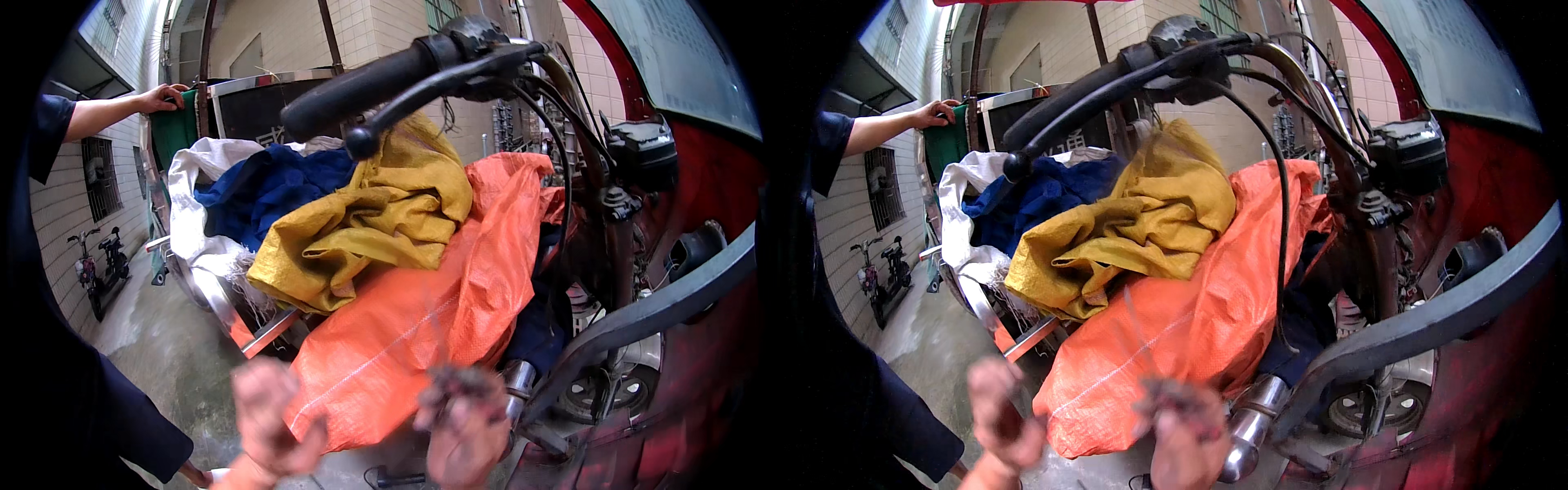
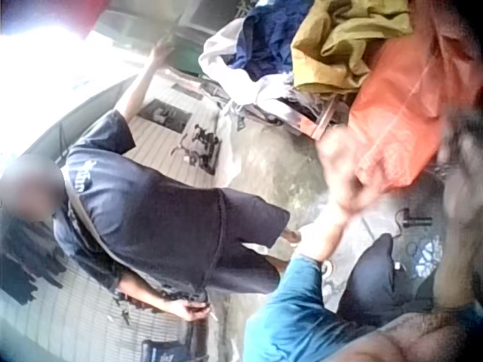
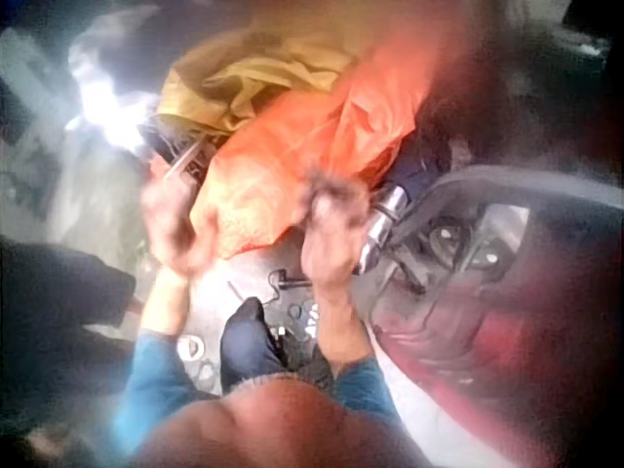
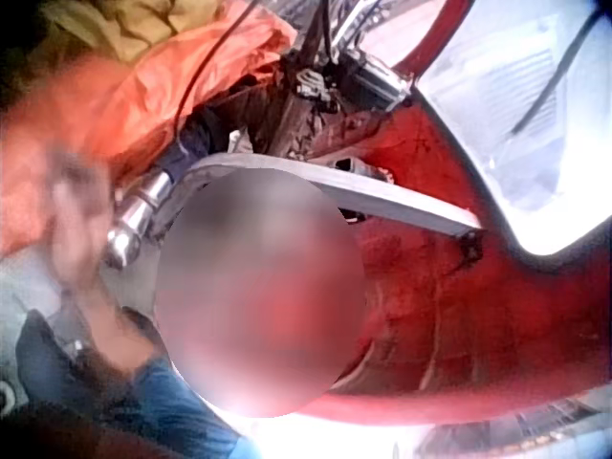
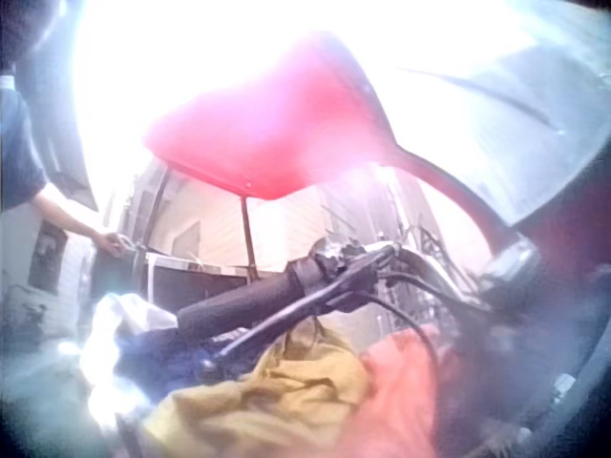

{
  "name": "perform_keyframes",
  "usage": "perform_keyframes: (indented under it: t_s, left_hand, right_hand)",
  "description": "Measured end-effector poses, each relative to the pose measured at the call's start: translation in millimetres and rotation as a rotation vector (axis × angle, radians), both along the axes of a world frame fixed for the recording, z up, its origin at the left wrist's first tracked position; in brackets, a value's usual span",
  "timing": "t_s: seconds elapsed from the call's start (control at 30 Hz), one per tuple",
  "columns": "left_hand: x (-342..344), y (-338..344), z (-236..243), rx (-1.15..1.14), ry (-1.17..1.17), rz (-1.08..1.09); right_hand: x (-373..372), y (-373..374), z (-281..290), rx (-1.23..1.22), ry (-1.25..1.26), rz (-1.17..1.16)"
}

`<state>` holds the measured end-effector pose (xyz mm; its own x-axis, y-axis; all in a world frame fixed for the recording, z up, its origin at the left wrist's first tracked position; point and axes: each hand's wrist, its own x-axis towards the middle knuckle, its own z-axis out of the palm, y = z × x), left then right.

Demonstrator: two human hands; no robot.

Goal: The person repairs wiring on a red three-wheeled vehicle by connecting a blue and white electrical connector to the handlebar assembly. They then use a screwdriver to tighten a screw on the left handlebar grip.

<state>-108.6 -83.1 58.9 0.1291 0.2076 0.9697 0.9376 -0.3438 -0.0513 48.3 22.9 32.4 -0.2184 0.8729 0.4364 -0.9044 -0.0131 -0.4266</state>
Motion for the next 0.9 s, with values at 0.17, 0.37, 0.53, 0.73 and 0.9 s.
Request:
perform_keyframes:
  t_s: [0.17, 0.37, 0.53, 0.73, 0.9]
  left_hand:
    - [-11, 36, 118, 0.152, 0.319, 0.400]
    - [6, 74, 200, 0.143, 0.578, 0.480]
    - [12, 107, 222, -0.044, 0.490, 0.448]
    - [3, 130, 237, 0.020, 0.582, 0.547]
    - [3, 132, 241, -0.026, 0.553, 0.615]
  right_hand:
    - [-15, 52, 66, 0.030, 0.217, 0.122]
    - [-33, 89, 92, 0.104, 0.402, 0.155]
    - [-45, 102, 100, 0.165, 0.433, 0.201]
    - [-54, 104, 101, 0.118, 0.437, 0.239]
    - [-55, 109, 106, 0.125, 0.486, 0.269]
